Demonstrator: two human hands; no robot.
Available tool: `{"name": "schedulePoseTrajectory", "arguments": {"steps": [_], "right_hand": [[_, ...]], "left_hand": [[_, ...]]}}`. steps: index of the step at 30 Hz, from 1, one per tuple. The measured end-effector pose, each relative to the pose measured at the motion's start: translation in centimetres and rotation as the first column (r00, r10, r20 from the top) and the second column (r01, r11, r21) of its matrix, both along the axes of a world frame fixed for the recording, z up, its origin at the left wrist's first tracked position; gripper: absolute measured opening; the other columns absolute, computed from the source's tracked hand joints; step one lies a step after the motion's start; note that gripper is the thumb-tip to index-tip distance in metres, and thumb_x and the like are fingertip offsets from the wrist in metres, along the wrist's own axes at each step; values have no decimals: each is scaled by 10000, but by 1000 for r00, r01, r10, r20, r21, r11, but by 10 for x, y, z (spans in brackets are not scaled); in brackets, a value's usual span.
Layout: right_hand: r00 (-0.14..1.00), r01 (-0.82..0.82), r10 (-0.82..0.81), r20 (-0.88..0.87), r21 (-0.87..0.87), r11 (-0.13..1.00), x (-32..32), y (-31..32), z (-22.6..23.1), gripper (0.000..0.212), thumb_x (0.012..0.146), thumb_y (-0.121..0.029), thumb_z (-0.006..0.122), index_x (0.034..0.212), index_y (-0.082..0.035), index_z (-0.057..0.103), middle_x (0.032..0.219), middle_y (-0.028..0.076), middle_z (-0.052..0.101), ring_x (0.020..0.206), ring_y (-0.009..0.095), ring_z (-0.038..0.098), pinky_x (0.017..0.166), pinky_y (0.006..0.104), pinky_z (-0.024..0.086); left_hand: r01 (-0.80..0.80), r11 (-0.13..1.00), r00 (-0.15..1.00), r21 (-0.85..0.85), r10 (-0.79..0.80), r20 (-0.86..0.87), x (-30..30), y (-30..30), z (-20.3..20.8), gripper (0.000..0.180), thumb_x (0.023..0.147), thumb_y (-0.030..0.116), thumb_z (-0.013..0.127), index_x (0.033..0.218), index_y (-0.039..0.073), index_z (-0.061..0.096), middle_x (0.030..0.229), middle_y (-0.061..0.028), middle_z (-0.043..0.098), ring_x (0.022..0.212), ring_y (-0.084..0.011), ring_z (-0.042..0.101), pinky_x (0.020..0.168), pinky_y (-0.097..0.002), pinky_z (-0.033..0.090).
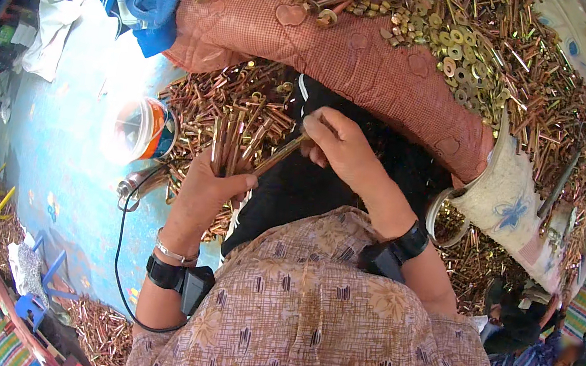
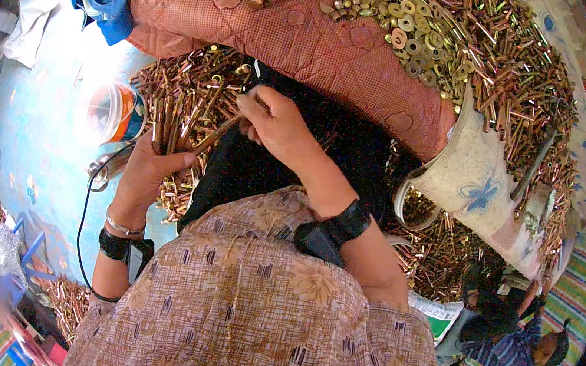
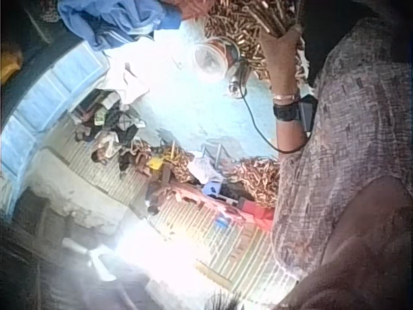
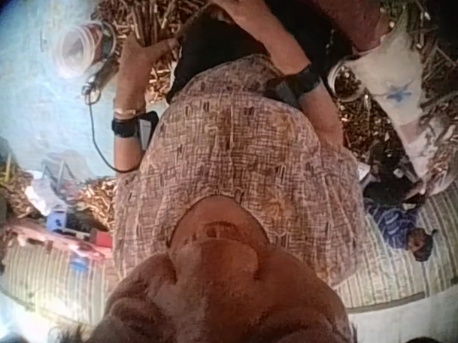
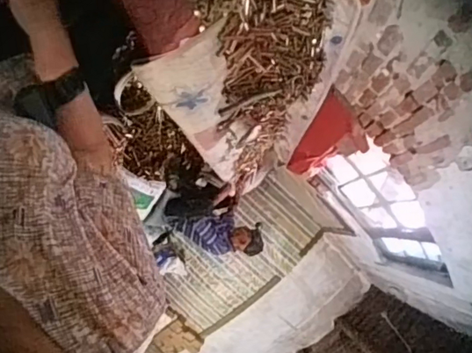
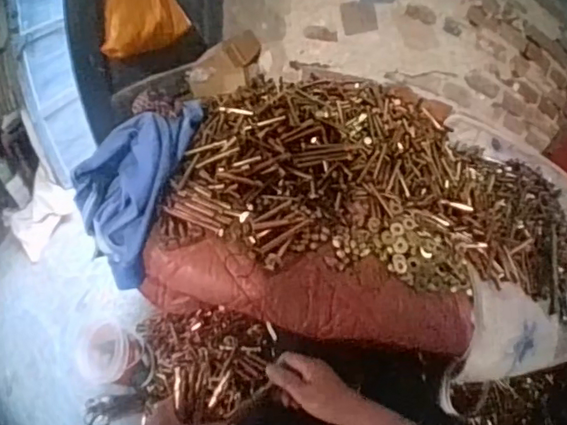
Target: Assemble washers onto long metal pins or bolts.
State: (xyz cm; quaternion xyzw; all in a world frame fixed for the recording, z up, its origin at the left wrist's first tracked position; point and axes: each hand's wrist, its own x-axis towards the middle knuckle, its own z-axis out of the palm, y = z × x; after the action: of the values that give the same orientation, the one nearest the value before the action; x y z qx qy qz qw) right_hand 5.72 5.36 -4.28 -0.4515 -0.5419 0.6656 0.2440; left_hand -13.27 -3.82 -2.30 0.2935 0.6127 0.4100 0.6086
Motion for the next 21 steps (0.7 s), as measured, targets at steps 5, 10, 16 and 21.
{"name": "schedulePoseTrajectory", "arguments": {"steps": [5, 10, 16, 21], "right_hand": [[996, -77, 71, 52, 127, 989, 3, 3, -1, 148, 873, -171, 529, 821, -32, 531, 613, -4, 498, 547, 66, 452, 482, 210, 344], [995, 49, -44, -85, 60, 997, 1, 3, -3, 140, 842, -145, 569, 783, -24, 534, 597, -1, 504, 534, 70, 443, 491, 229, 361], [996, -26, 24, 88, 26, 999, 3, 4, -5, 149, 845, -164, 579, 800, -32, 526, 592, -3, 499, 529, 62, 436, 487, 222, 348], [997, -59, 54, 62, 80, 995, 1, 3, -2, 193, 863, -203, 563, 775, -41, 506, 588, -15, 484, 520, 57, 431, 470, 222, 350]], "left_hand": [[-8, 1000, 1000, -1, 8, 5, 2, 2, 1, 199, 700, 22, 667, 846, 9, 533, 654, -22, 560, 514, -84, 513, 459, -222, 409], [-27, 999, 997, -27, 25, -71, 1, 0, 0, 219, 703, 6, 660, 888, 18, 544, 686, -29, 592, 530, -84, 520, 476, -221, 414], [-28, 1000, 1000, -8, 28, -14, 5, 2, -4, 239, 709, 2, 658, 917, 17, 542, 705, -27, 602, 562, -82, 530, 504, -216, 419], [-40, 998, 999, -58, 41, 23, 2, 1, -2, 202, 708, 10, 656, 888, 10, 564, 683, -27, 598, 541, -83, 522, 491, -215, 408]]}}
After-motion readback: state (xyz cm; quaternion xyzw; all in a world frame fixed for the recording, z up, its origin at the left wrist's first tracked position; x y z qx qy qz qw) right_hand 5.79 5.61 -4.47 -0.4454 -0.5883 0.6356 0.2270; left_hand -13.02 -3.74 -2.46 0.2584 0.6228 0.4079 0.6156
